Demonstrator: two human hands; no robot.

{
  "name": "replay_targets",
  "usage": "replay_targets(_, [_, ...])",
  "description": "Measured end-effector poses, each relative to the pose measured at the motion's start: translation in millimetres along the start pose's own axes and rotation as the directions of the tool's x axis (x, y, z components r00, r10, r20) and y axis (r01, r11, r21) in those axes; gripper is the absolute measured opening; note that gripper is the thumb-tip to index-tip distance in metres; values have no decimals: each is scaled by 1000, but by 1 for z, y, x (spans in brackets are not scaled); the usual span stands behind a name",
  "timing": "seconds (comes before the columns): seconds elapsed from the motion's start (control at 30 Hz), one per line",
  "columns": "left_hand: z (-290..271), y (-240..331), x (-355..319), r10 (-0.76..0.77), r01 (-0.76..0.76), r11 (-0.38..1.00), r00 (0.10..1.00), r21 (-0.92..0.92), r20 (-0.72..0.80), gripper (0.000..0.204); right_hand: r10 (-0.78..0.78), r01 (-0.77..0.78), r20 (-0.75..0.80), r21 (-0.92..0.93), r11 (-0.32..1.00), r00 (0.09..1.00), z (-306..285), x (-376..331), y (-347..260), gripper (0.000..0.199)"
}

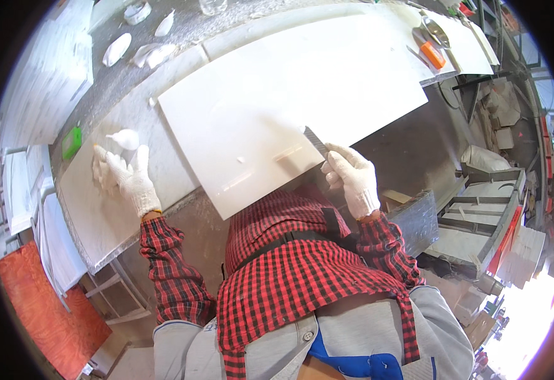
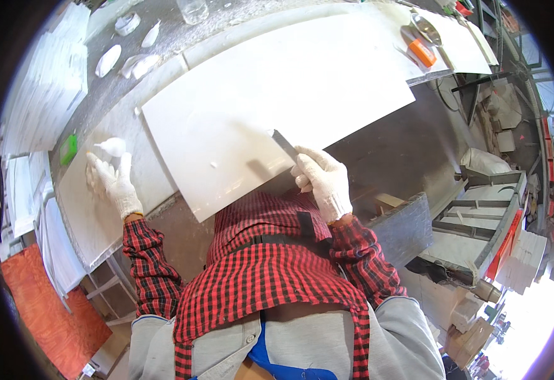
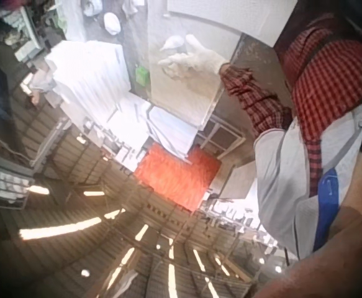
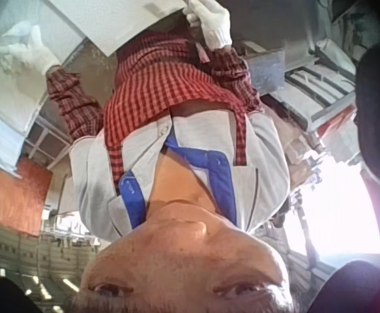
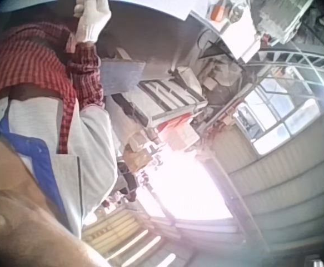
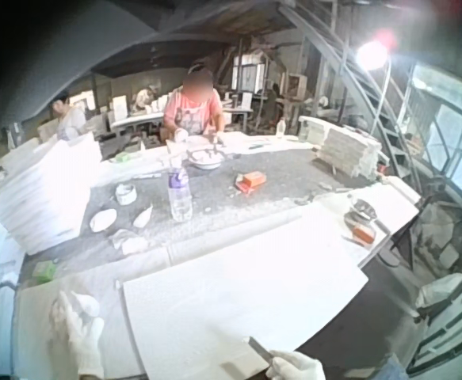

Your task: The person scrapes a white rectangular board with a metal scraper, repeatedly removing small bits of material from the surface. The person occasionally wipes the board with gloved hands and repositions the board on the workbench.

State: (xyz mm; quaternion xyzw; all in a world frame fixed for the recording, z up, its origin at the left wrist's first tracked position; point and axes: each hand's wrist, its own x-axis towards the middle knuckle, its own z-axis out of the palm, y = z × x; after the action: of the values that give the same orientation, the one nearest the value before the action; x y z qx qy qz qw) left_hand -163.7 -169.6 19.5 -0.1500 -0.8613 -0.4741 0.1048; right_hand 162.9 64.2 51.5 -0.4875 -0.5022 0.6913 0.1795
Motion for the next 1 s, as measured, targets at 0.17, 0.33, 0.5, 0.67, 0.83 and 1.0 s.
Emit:
replay_targets(0.17, [15,-25,29,-92,113,959,991,262,-93,87,-70,76,-107,55,996,992,-48,36,-18,37])
replay_targets(0.33, [28,-54,36,144,-28,879,967,476,-209,82,-177,201,-221,94,975,959,-127,95,-57,39])
replay_targets(0.5, [39,-26,31,-285,305,942,947,138,-150,78,-312,362,-351,85,928,883,-234,187,-106,35])
replay_targets(0.67, [53,-27,24,-90,137,978,958,158,-274,65,-385,409,-415,-35,912,824,-314,309,-168,29])
replay_targets(0.83, [43,-45,14,-274,275,960,909,-42,-314,56,-737,166,-68,-956,240,673,-435,444,-203,36])
replay_targets(1.0, [11,49,-68,-395,315,914,833,-254,-388,44,-735,437,36,-823,363,677,-343,379,-210,37])
